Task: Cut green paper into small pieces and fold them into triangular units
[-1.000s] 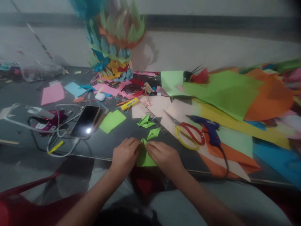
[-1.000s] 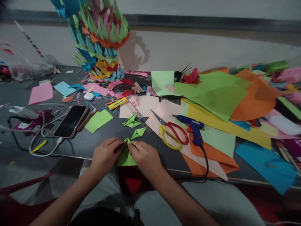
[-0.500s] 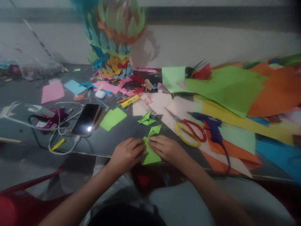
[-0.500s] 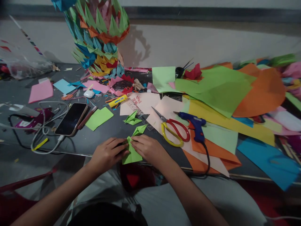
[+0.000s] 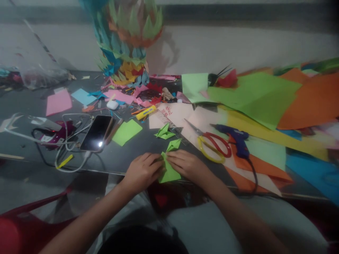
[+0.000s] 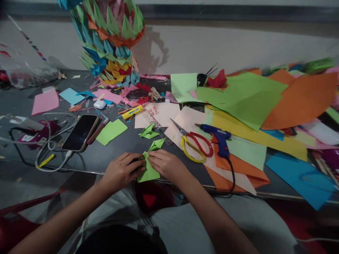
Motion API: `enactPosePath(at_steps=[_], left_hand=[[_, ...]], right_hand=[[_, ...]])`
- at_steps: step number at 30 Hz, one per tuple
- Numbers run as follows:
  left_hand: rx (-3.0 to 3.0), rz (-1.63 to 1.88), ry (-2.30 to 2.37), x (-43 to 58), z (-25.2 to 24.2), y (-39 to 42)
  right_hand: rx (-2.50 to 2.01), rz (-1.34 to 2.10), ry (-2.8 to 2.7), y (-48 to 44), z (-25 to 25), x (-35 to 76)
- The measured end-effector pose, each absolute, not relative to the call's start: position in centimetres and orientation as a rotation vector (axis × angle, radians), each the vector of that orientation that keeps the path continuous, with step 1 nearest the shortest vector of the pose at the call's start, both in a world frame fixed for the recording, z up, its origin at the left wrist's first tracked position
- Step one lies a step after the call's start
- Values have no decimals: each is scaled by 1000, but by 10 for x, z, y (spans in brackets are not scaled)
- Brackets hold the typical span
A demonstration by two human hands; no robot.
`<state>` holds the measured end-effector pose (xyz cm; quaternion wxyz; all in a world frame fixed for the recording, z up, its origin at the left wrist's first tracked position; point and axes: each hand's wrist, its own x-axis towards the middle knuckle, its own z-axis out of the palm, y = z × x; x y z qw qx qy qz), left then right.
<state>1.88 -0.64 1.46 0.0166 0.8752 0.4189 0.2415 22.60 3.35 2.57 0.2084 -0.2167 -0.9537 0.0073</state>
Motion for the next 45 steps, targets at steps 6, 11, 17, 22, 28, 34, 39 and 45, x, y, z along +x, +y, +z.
enactPosePath(at_steps=[6, 11, 17, 22, 28, 34, 39, 45], left_hand=[[2741, 723, 1313, 19, 16, -6], [2750, 723, 1315, 19, 15, -6], [2756, 730, 1310, 20, 15, -6], [2758, 689, 1343, 21, 17, -7], [2788, 475, 1326, 24, 26, -5], [2813, 272, 1356, 27, 36, -6], [2807, 223, 1380, 29, 38, -11], [2786, 197, 1447, 37, 40, -18]], right_hand=[[-642, 50, -2690, 34, 23, 227], [-699, 116, -2651, 33, 22, 226], [-669, 84, -2653, 32, 24, 225], [-704, 72, -2621, 31, 22, 226], [-691, 31, -2687, 32, 24, 223], [-880, 76, -2733, 25, 42, 216], [-1076, 74, -2745, 12, 59, 220], [-1173, 126, -2647, 13, 53, 218]])
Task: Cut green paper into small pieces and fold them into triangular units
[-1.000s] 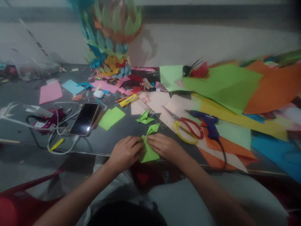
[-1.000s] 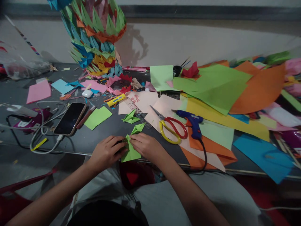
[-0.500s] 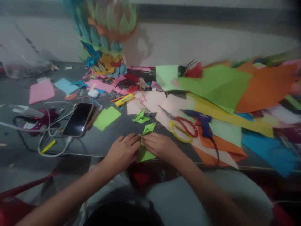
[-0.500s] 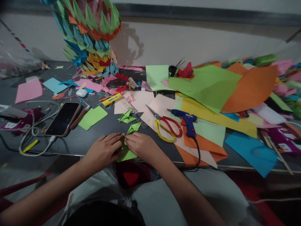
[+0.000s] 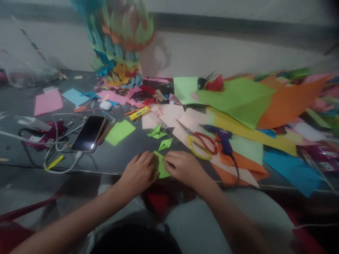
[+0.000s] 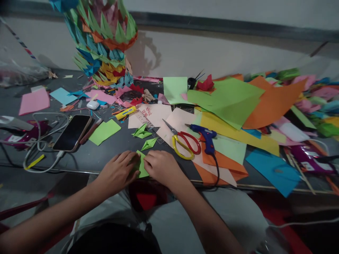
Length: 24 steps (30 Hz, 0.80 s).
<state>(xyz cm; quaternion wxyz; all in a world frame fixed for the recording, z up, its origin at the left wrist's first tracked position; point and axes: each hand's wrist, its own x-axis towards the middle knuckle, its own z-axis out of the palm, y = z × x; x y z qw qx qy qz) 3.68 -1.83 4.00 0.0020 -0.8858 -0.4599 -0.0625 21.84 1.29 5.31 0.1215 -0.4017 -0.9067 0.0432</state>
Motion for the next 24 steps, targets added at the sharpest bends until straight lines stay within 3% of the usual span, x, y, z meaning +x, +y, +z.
enactPosePath(at_steps=[8, 24], left_hand=[[-2769, -273, -1465, 29, 31, -40], [-2597, -415, -1942, 52, 51, -49]], right_hand=[[-1216, -60, -2581, 20, 28, 203], [-1287, 408, -2394, 14, 46, 224]])
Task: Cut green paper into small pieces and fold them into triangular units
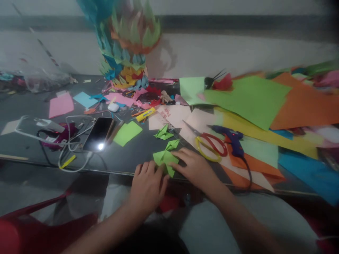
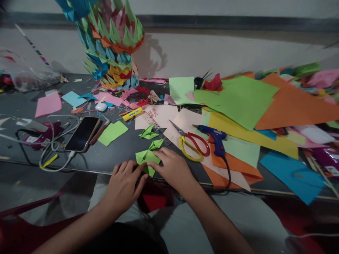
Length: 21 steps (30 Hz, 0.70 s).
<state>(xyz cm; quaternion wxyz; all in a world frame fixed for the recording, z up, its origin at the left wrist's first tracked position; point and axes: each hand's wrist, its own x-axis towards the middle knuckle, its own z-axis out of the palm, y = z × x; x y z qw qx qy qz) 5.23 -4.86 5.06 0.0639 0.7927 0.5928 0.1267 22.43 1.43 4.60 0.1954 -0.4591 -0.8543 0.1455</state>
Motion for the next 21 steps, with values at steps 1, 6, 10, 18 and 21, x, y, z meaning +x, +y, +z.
enactPosePath(at_steps=[1, 6, 10, 18, 21], left_hand=[[2378, 416, 1782, 53, 53, -45], [2223, 649, 1737, 47, 50, -13], [2153, 601, 1527, 46, 40, 2], [1656, 977, 1450, 41, 31, -2], [1513, 1146, 1473, 41, 30, -5]], right_hand=[[-1342, 436, -2399, 15, 46, 225], [-1321, 606, -2457, 21, 40, 228], [-1267, 646, -2402, 26, 37, 231], [-1419, 609, -2082, 26, 40, 232], [-1395, 762, -1957, 27, 45, 234]])
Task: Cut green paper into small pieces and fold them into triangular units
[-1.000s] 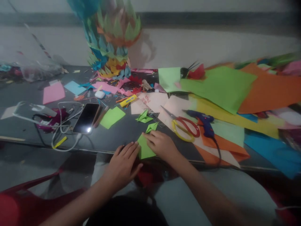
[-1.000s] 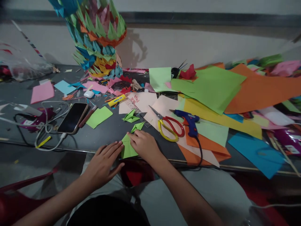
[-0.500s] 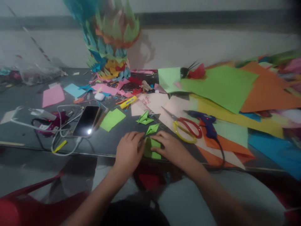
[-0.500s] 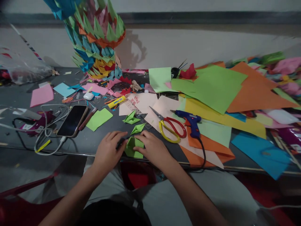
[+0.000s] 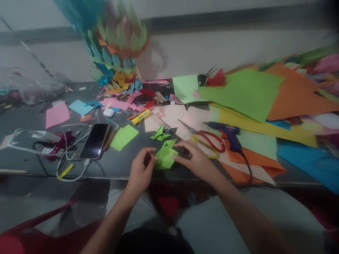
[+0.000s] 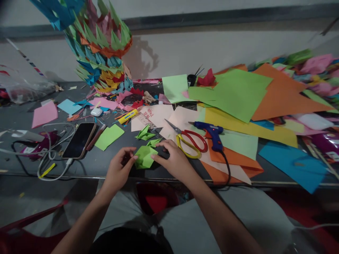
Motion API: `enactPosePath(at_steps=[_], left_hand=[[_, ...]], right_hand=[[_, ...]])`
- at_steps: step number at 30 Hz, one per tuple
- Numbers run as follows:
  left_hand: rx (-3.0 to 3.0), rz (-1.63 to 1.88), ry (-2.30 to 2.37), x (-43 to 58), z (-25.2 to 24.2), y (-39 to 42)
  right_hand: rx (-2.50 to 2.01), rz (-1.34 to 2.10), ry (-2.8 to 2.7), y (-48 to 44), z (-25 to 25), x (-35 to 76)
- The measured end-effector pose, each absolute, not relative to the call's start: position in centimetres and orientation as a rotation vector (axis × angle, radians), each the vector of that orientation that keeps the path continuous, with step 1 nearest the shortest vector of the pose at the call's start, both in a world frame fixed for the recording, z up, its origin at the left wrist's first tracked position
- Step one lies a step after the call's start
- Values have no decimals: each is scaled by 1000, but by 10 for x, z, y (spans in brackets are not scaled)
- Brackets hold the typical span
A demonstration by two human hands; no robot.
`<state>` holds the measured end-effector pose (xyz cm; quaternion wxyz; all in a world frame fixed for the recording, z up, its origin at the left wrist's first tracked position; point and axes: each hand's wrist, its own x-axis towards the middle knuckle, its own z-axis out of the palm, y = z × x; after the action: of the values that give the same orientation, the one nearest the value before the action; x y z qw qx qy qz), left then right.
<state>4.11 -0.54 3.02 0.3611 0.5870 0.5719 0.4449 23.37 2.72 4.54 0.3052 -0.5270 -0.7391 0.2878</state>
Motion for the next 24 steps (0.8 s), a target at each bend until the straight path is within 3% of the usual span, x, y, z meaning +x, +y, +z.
enactPosePath(at_steps=[3, 10, 19, 24], left_hand=[[1440, 1221, 1441, 44, 31, -8], [1378, 1035, 1382, 46, 31, -3], [1397, 1032, 1415, 47, 33, -4], [1757, 842, 1778, 44, 39, -6]], right_hand=[[-1389, 882, -1875, 27, 52, 232], [-1318, 1146, -1771, 24, 47, 227], [-1402, 1055, -1808, 21, 40, 222], [-1470, 759, -2067, 18, 45, 219]])
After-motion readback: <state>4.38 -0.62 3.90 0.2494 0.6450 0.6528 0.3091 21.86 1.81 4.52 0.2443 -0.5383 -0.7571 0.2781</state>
